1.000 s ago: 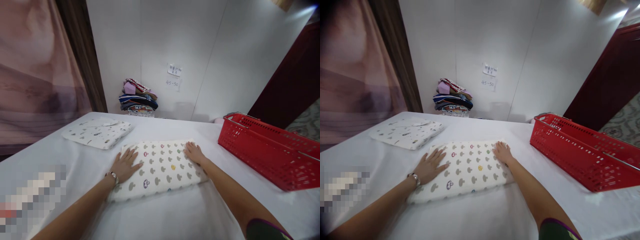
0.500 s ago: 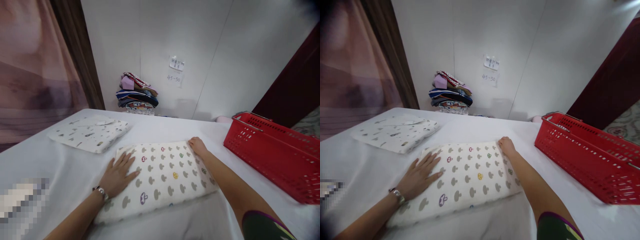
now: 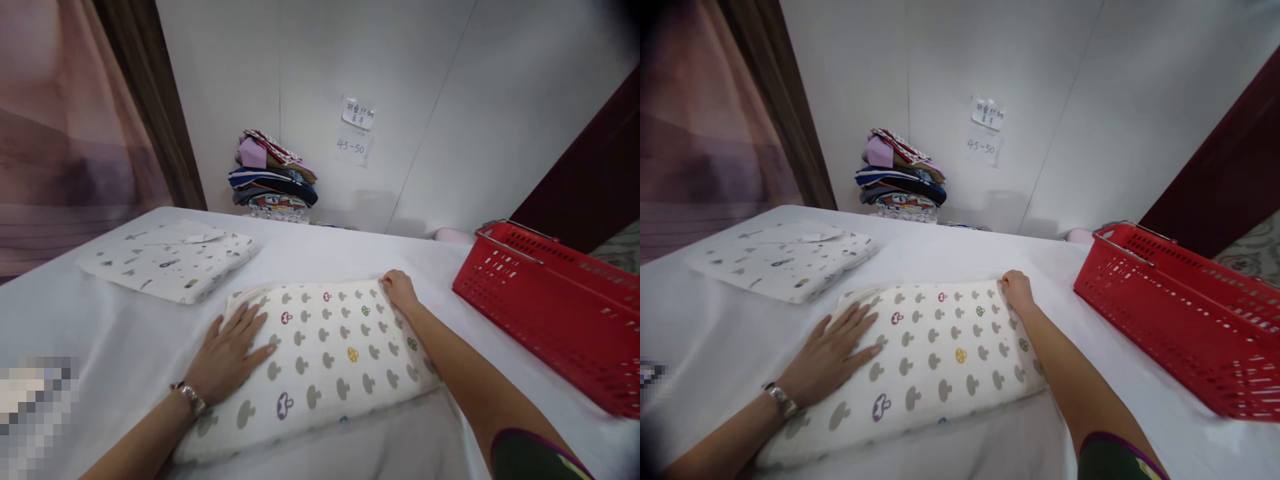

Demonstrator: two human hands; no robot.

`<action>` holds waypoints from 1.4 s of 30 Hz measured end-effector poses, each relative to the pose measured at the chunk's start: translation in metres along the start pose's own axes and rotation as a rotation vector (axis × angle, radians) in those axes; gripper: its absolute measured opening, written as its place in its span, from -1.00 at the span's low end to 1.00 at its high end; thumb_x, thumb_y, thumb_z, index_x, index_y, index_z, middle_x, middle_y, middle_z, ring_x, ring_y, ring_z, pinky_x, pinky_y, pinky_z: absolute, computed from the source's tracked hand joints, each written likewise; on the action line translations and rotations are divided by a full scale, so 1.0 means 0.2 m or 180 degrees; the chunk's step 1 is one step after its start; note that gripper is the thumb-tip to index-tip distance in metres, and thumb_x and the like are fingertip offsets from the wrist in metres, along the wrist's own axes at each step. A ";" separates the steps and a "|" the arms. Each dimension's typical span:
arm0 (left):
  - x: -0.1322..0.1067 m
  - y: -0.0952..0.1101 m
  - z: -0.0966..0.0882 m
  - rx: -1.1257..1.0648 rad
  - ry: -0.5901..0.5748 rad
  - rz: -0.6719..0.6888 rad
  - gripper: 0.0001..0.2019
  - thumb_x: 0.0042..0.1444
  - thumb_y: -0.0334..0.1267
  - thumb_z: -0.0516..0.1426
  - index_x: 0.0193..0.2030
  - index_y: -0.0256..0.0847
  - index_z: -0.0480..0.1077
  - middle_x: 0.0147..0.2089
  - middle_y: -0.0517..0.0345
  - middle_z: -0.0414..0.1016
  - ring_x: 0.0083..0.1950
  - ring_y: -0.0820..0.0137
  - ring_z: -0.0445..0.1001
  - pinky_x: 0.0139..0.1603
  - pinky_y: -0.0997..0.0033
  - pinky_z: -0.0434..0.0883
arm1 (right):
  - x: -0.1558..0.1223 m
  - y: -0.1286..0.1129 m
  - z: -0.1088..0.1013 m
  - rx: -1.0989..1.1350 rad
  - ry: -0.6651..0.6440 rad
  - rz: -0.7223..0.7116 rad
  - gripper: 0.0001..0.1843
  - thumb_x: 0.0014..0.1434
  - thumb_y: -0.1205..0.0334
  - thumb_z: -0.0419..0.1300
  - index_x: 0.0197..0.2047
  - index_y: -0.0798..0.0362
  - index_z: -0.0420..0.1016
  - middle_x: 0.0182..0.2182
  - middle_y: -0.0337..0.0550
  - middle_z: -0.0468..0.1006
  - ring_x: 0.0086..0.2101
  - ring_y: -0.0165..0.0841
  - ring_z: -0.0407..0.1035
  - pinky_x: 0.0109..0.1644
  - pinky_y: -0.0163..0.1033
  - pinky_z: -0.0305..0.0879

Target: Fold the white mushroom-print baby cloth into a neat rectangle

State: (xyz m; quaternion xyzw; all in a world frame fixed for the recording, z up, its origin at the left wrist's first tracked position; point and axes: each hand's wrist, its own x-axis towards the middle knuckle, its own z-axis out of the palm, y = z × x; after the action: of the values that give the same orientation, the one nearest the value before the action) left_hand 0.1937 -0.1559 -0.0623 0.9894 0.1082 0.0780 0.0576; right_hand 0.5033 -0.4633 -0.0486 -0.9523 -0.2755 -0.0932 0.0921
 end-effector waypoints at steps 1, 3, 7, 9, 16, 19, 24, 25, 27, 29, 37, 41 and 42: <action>0.00 0.00 0.01 -0.0025 0.0021 0.0011 -0.34 0.07 0.21 -0.13 0.27 -0.01 0.09 0.35 0.18 -0.06 0.36 0.18 -0.13 0.30 0.00 -0.17 | 0.00 0.01 0.00 0.0012 -0.0005 -0.0008 -0.73 0.16 0.29 -0.06 -0.28 0.04 0.46 -0.23 -0.11 0.49 -0.14 -0.29 0.27 -0.04 -0.23 0.08; 0.00 -0.01 0.02 -0.0044 0.0067 0.0039 -0.35 0.07 0.21 -0.12 0.27 0.01 0.06 0.35 0.20 -0.07 0.36 0.18 -0.15 0.30 -0.01 -0.18 | 0.00 0.01 0.00 0.0033 -0.0027 -0.0030 -0.72 0.16 0.28 -0.06 -0.24 0.04 0.47 -0.20 -0.10 0.49 -0.12 -0.27 0.28 -0.01 -0.21 0.09; 0.01 -0.03 0.05 -0.0060 0.0073 0.0062 -0.35 0.09 0.20 -0.14 0.28 0.01 0.04 0.36 0.20 -0.09 0.36 0.18 -0.16 0.31 0.01 -0.23 | -0.03 -0.04 -0.02 0.0060 0.0005 -0.0141 -0.64 0.18 0.23 -0.09 -0.07 0.06 0.43 0.04 -0.06 0.38 0.08 -0.24 0.14 0.14 -0.16 -0.01; 0.02 -0.03 0.07 -0.0106 0.0027 0.0052 -0.35 0.09 0.20 -0.14 0.29 0.02 0.02 0.36 0.20 -0.09 0.36 0.18 -0.16 0.31 0.02 -0.26 | -0.08 -0.10 -0.01 0.0109 -0.0101 -0.0387 -0.59 0.21 0.17 -0.11 0.02 0.06 0.38 0.14 -0.08 0.27 0.17 -0.25 0.01 0.20 -0.15 -0.10; 0.04 0.00 0.08 -0.0348 -0.0086 -0.0145 -0.32 0.06 0.26 -0.14 0.27 -0.02 0.07 0.36 0.14 -0.09 0.37 0.15 -0.24 0.29 -0.01 -0.34 | -0.21 -0.23 0.12 0.0159 -0.0852 -0.0842 -0.40 0.25 -0.10 -0.26 0.28 -0.06 0.01 0.30 -0.16 -0.11 0.27 -0.26 -0.28 0.26 0.01 -0.35; 0.03 0.02 0.05 -0.0414 -0.0046 -0.0207 -0.31 0.05 0.28 -0.14 0.24 -0.03 0.11 0.37 0.14 -0.10 0.38 0.15 -0.28 0.29 -0.03 -0.34 | -0.23 -0.29 0.08 0.0110 -0.0910 -0.0795 -0.37 0.23 -0.14 -0.26 0.28 -0.05 0.03 0.30 -0.13 -0.10 0.27 -0.21 -0.29 0.25 0.07 -0.32; 0.02 0.03 0.02 -0.0530 -0.0140 -0.0216 -0.29 0.04 0.29 -0.16 0.25 -0.05 0.10 0.37 0.10 -0.11 0.37 0.15 -0.27 0.28 -0.10 -0.31 | -0.31 -0.47 0.04 0.0193 -0.0927 -0.1000 -0.37 0.23 -0.16 -0.27 0.28 -0.10 0.03 0.30 -0.18 -0.13 0.27 -0.22 -0.32 0.26 0.08 -0.34; 0.02 0.03 0.02 -0.0553 -0.0162 -0.0226 -0.29 0.04 0.29 -0.16 0.25 -0.05 0.10 0.37 0.09 -0.11 0.37 0.15 -0.27 0.27 -0.10 -0.31 | -0.33 -0.49 0.05 0.0195 -0.0982 -0.1012 -0.36 0.22 -0.17 -0.27 0.28 -0.09 0.01 0.30 -0.19 -0.14 0.27 -0.23 -0.31 0.26 0.07 -0.34; 0.02 0.03 0.02 -0.0605 -0.0146 -0.0251 -0.29 0.04 0.29 -0.16 0.24 -0.06 0.12 0.36 0.09 -0.10 0.37 0.15 -0.26 0.27 -0.12 -0.29 | -0.35 -0.54 0.05 0.0175 -0.1103 -0.0941 -0.35 0.22 -0.17 -0.25 0.29 -0.07 -0.01 0.31 -0.19 -0.15 0.27 -0.23 -0.30 0.26 0.08 -0.34; 0.02 0.04 0.01 -0.0710 -0.0085 -0.0262 -0.30 0.03 0.29 -0.14 0.22 -0.07 0.15 0.35 0.09 -0.05 0.37 0.16 -0.22 0.27 -0.12 -0.25 | -0.36 -0.58 0.03 0.0181 -0.1187 -0.0831 -0.34 0.22 -0.16 -0.23 0.29 -0.05 0.00 0.31 -0.18 -0.16 0.27 -0.21 -0.31 0.26 0.10 -0.35; 0.01 0.01 -0.04 -0.1487 0.1030 -0.0500 -0.59 0.14 -0.02 -0.04 0.01 -0.17 0.38 0.15 0.09 0.33 0.20 0.35 0.22 0.27 0.27 0.08 | -0.37 -1.06 -0.19 0.0550 -0.1272 -0.1503 -0.37 0.23 -0.10 -0.22 0.31 -0.05 -0.06 0.30 -0.18 -0.15 0.27 -0.21 -0.34 0.27 0.03 -0.39; 0.01 -0.04 -0.02 -0.1227 0.0986 -0.0697 -0.57 0.10 -0.16 0.02 0.10 -0.27 0.30 0.20 -0.01 0.25 0.23 0.29 0.16 0.25 0.27 0.11 | -0.33 -1.32 -0.14 0.0621 -0.1362 -0.1779 -0.36 0.25 -0.02 -0.21 0.32 0.05 -0.12 0.30 -0.10 -0.17 0.27 -0.26 -0.34 0.27 0.02 -0.39; 0.00 -0.05 -0.02 -0.1172 0.0842 -0.0757 -0.55 0.10 -0.17 0.02 0.13 -0.27 0.27 0.21 -0.01 0.24 0.24 0.28 0.16 0.25 0.25 0.12 | -0.31 -1.37 -0.12 0.0622 -0.1361 -0.1842 -0.37 0.25 -0.01 -0.21 0.32 0.05 -0.12 0.30 -0.10 -0.16 0.27 -0.27 -0.33 0.27 0.02 -0.39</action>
State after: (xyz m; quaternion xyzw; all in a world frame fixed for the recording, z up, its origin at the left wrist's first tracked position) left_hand 0.1917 -0.1457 -0.0605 0.9237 0.2143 0.2179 0.2308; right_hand 0.3012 -0.2726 -0.0062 -0.8197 -0.5540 0.1123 0.0928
